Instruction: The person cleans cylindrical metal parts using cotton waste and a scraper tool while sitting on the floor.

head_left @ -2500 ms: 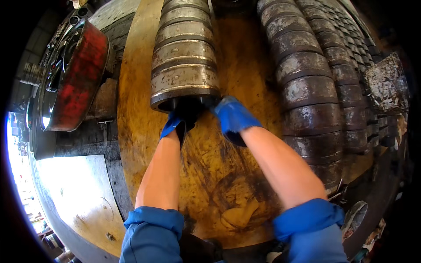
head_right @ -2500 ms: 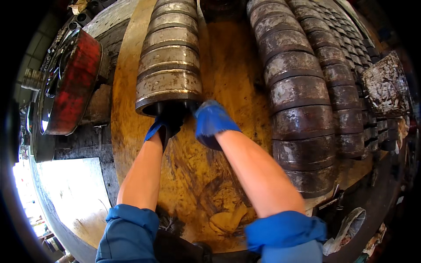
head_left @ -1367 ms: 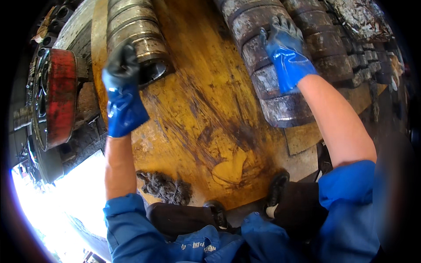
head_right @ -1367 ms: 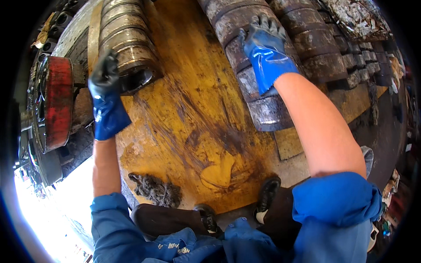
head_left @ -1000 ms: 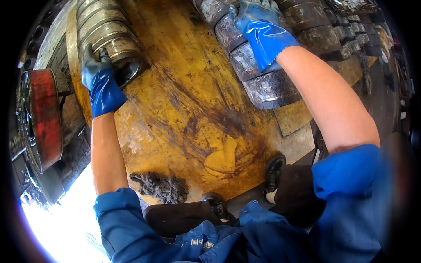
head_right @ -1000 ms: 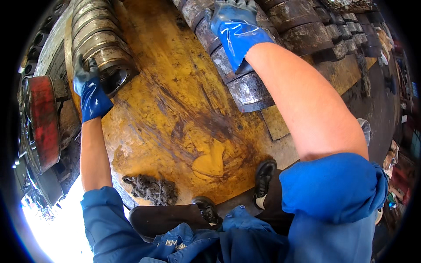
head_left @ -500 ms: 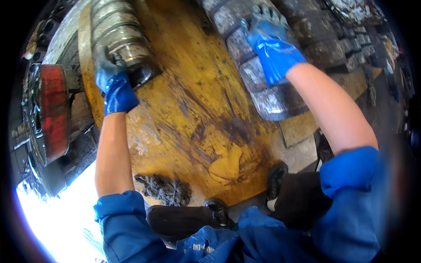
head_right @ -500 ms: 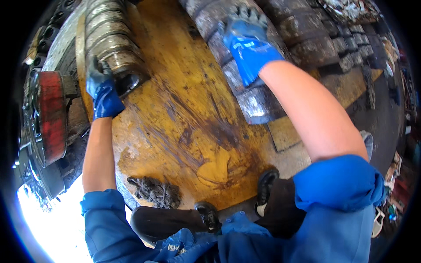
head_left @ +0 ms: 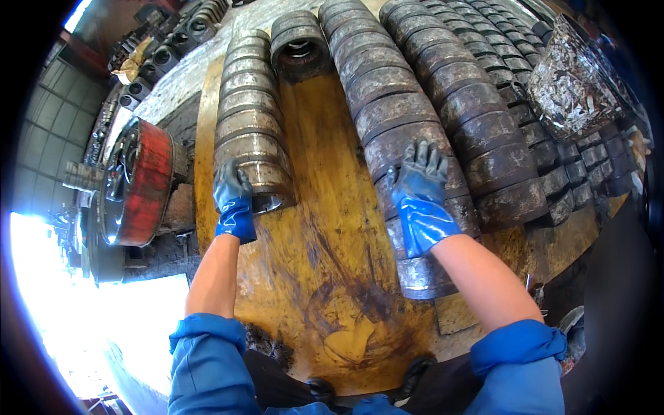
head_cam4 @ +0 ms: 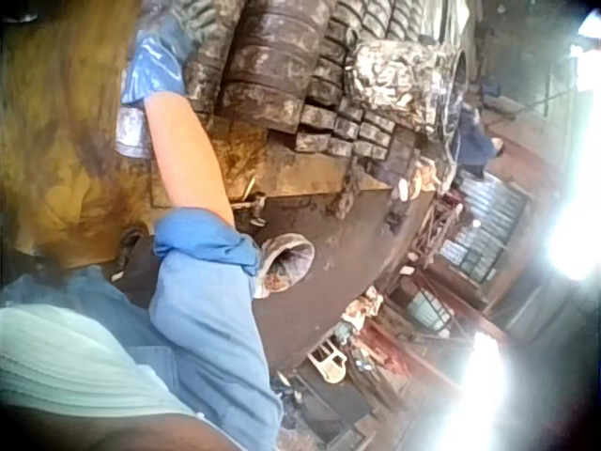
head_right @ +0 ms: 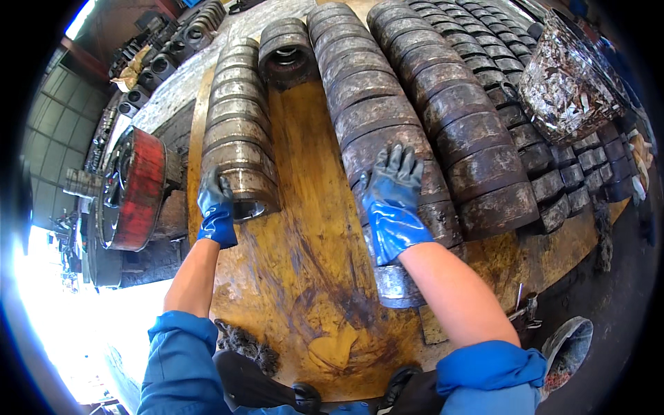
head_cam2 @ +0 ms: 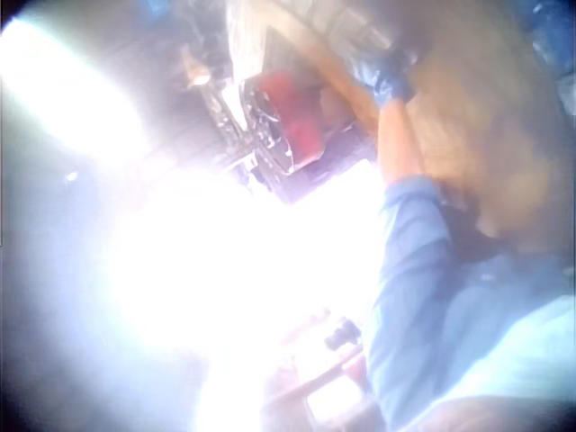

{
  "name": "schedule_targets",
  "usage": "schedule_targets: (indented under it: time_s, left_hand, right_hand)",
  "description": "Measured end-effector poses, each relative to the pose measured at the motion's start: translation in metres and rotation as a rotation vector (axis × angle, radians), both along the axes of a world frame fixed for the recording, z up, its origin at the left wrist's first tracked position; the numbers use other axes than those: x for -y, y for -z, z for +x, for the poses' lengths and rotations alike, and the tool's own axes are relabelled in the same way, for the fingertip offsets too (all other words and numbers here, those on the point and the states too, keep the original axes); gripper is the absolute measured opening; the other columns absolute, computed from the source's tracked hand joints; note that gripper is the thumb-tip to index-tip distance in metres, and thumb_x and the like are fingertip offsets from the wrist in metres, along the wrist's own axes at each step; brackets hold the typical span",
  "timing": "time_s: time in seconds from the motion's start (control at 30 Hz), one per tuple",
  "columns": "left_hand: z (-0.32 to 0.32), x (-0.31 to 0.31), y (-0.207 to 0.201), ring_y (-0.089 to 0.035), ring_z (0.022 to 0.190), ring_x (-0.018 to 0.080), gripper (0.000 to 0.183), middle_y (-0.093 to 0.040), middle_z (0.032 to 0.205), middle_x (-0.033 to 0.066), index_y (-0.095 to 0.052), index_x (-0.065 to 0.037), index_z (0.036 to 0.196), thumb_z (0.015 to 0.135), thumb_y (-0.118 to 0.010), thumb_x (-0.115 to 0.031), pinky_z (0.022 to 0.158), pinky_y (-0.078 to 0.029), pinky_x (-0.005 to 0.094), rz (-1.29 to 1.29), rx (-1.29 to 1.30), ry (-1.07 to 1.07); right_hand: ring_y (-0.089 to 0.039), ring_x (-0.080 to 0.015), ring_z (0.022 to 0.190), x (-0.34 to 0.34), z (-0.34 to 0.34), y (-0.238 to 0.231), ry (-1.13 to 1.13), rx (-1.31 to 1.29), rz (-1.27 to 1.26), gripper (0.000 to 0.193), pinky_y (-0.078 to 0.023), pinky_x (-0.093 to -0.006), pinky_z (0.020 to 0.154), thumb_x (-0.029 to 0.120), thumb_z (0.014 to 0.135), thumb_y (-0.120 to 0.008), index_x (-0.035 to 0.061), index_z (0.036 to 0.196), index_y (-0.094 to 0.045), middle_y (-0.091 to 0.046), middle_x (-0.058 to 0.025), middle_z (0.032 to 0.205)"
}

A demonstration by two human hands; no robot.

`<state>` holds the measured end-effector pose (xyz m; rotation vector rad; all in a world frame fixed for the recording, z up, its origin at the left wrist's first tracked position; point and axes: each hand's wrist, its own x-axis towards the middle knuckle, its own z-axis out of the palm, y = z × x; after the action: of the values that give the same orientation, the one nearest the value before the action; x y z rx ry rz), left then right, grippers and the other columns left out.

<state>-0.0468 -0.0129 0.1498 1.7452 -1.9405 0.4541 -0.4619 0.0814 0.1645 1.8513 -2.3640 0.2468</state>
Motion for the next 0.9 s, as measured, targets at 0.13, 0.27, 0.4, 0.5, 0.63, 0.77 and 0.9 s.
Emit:
schedule_targets:
  time_s: [0.13, 0.27, 0.4, 0.5, 0.63, 0.77, 0.9]
  left_hand:
    - [-0.015, 0.007, -0.012, -0.062, 0.115, 0.0399, 0.034, -0.066, 0.124, 0.0216, -0.065, -0.011, 0.123, 0.091, -0.056, -0.020, 0.099, -0.049, 0.0474, 0.153, 0.029, 0.017]
    - [-0.044, 0.022, -0.029, -0.063, 0.114, 0.0381, 0.041, -0.066, 0.125, 0.0193, -0.063, -0.015, 0.127, 0.089, -0.061, -0.028, 0.097, -0.050, 0.0470, 0.383, 0.122, -0.048]
    - [-0.030, 0.003, -0.064, -0.066, 0.109, 0.0375, 0.045, -0.068, 0.121, 0.0173, -0.063, -0.018, 0.129, 0.087, -0.065, -0.035, 0.095, -0.051, 0.0471, 0.602, 0.189, -0.210]
    - [-0.021, 0.009, -0.074, -0.067, 0.105, 0.0378, 0.042, -0.071, 0.114, 0.0179, -0.066, -0.018, 0.126, 0.088, -0.064, -0.037, 0.093, -0.052, 0.0477, 0.626, 0.215, -0.207]
    - [-0.029, 0.055, -0.083, -0.068, 0.102, 0.0397, 0.041, -0.071, 0.108, 0.0219, -0.068, -0.016, 0.123, 0.090, -0.062, -0.038, 0.091, -0.053, 0.0486, 0.659, 0.266, -0.008]
    - [0.007, 0.090, -0.082, -0.067, 0.103, 0.0415, 0.045, -0.070, 0.109, 0.0244, -0.062, -0.015, 0.128, 0.092, -0.059, -0.041, 0.091, -0.051, 0.0511, 0.458, 0.152, -0.119]
    - [0.024, 0.158, -0.056, -0.067, 0.101, 0.0429, 0.047, -0.070, 0.108, 0.0240, -0.059, -0.016, 0.131, 0.091, -0.060, -0.043, 0.089, -0.051, 0.0535, 0.351, 0.116, -0.128]
  right_hand:
    - [-0.034, -0.0405, 0.145, 0.000, -0.011, -0.011, -0.026, 0.061, 0.099, 0.066, -0.019, -0.0603, 0.119, 0.045, 0.097, -0.047, 0.0073, 0.151, -0.042, -0.034, -0.0194, 0.160]
    - [-0.032, -0.0409, 0.146, 0.001, -0.029, 0.003, -0.007, 0.061, 0.003, 0.062, -0.016, -0.0616, 0.120, 0.039, 0.098, -0.047, 0.0079, 0.151, -0.042, -0.036, -0.0193, 0.159]
    - [-0.036, -0.0406, 0.144, 0.005, -0.005, 0.025, -0.070, 0.154, 0.012, 0.060, -0.019, -0.0642, 0.119, 0.041, 0.097, -0.047, 0.0083, 0.148, -0.046, -0.038, -0.0192, 0.158]
    - [-0.039, -0.0466, 0.139, 0.007, -0.003, 0.038, -0.093, 0.094, -0.103, 0.065, -0.022, -0.0677, 0.116, 0.046, 0.092, -0.051, 0.0072, 0.144, -0.050, -0.044, -0.0219, 0.151]
    - [-0.039, -0.0462, 0.138, 0.006, -0.025, 0.037, -0.077, 0.060, -0.191, 0.068, -0.024, -0.0680, 0.114, 0.049, 0.090, -0.051, 0.0050, 0.141, -0.051, -0.044, -0.0230, 0.149]
    - [-0.032, -0.0348, 0.147, 0.002, 0.004, -0.002, -0.026, 0.097, 0.146, 0.057, -0.014, -0.0549, 0.123, 0.026, 0.098, -0.044, 0.0088, 0.152, -0.039, -0.035, -0.0135, 0.160]
    - [-0.030, -0.0360, 0.148, 0.004, -0.001, 0.009, -0.022, -0.001, 0.103, 0.062, -0.018, -0.0557, 0.121, 0.033, 0.095, -0.049, 0.0073, 0.150, -0.040, -0.036, -0.0162, 0.158]
